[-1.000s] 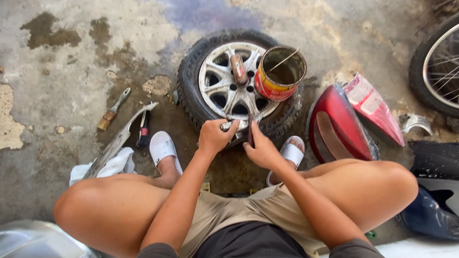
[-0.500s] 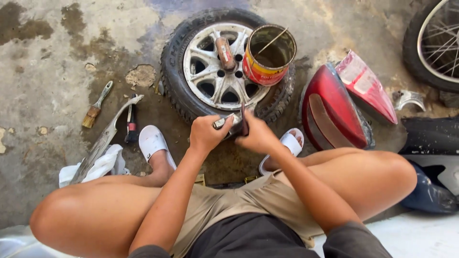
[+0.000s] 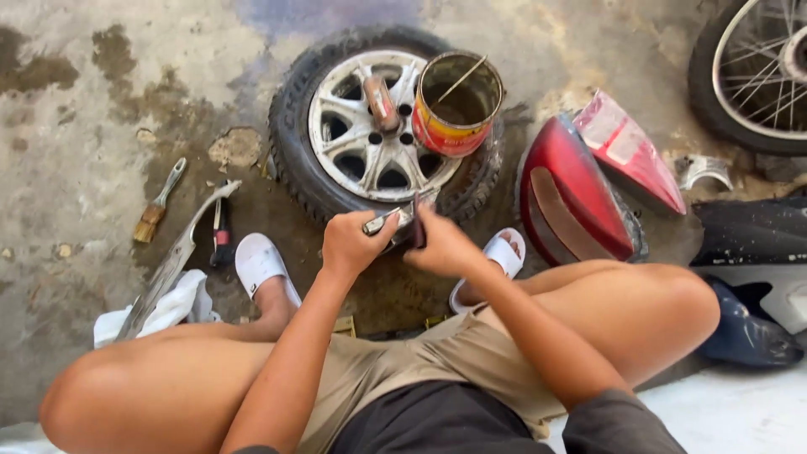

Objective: Hand sanding a metal engine cover component to prepare the surface for finishing.

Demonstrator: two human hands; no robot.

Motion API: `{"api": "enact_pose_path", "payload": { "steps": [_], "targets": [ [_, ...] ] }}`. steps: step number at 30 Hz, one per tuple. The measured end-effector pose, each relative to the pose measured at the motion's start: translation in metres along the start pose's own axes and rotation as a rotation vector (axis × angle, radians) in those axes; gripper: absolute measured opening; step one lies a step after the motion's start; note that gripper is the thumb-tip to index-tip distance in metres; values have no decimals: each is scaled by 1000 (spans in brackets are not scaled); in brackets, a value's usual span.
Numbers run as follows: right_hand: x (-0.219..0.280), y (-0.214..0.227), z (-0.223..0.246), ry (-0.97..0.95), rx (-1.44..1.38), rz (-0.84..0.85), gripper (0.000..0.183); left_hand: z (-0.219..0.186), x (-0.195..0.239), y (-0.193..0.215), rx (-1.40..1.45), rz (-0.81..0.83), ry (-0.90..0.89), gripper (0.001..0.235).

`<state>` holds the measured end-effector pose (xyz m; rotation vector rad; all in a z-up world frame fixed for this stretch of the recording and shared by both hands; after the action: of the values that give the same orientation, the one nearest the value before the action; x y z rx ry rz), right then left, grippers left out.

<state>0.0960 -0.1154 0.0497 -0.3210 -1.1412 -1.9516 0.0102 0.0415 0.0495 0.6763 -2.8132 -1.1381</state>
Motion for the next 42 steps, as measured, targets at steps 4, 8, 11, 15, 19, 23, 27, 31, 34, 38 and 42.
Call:
{"api": "enact_pose_path", "payload": {
  "steps": [4,8,11,15,19,23,27,31,34,38,42],
  "targets": [
    [-4,-5,-3,-29,27,-19,79,11,1,-6,23,-19,-65,64],
    [0,2,-1,-42,-16,8,96,6,-7,-8,-9,-45,-104,65],
    [0,-5,10,-43,-57,68,96,14,3,-3,-7,-48,-73,65],
    [1,9,11,-38,-29,49,96,10,-3,-10,-5,-38,-93,66],
    [8,-3,12,-47,9,56,90,12,6,-3,26,-47,-94,64],
    [-17,5,-10,-2,-37,-45,98,13,-11,-12,-27,-66,-127,64],
    [-7,4,-1,4,-37,-16,86,18,-8,-13,-19,-50,-114,63],
    [-16,7,-9,-29,-52,-63,107,4,-14,-8,-66,-68,-163,65],
    [1,-3,8,23,-55,74,104,9,-14,-2,-1,-41,-54,65],
    [-15,4,-2,22,-127,-19,115,10,-12,-11,-3,-35,-86,65],
    [18,3,24,-12,-152,100,115,19,-10,-9,-26,-50,-40,65]
  ]
}}
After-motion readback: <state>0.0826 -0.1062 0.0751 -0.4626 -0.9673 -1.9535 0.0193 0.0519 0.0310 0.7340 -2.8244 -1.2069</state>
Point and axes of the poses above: each hand's wrist, its own x-axis away from the middle knuckle, its own y-axis out of the back of the hand, z = x × y, the point moved 4 cm from there along -x, towards the middle knuckle, and after that the axes turned 6 degrees about -y, right-handed, at the moved point
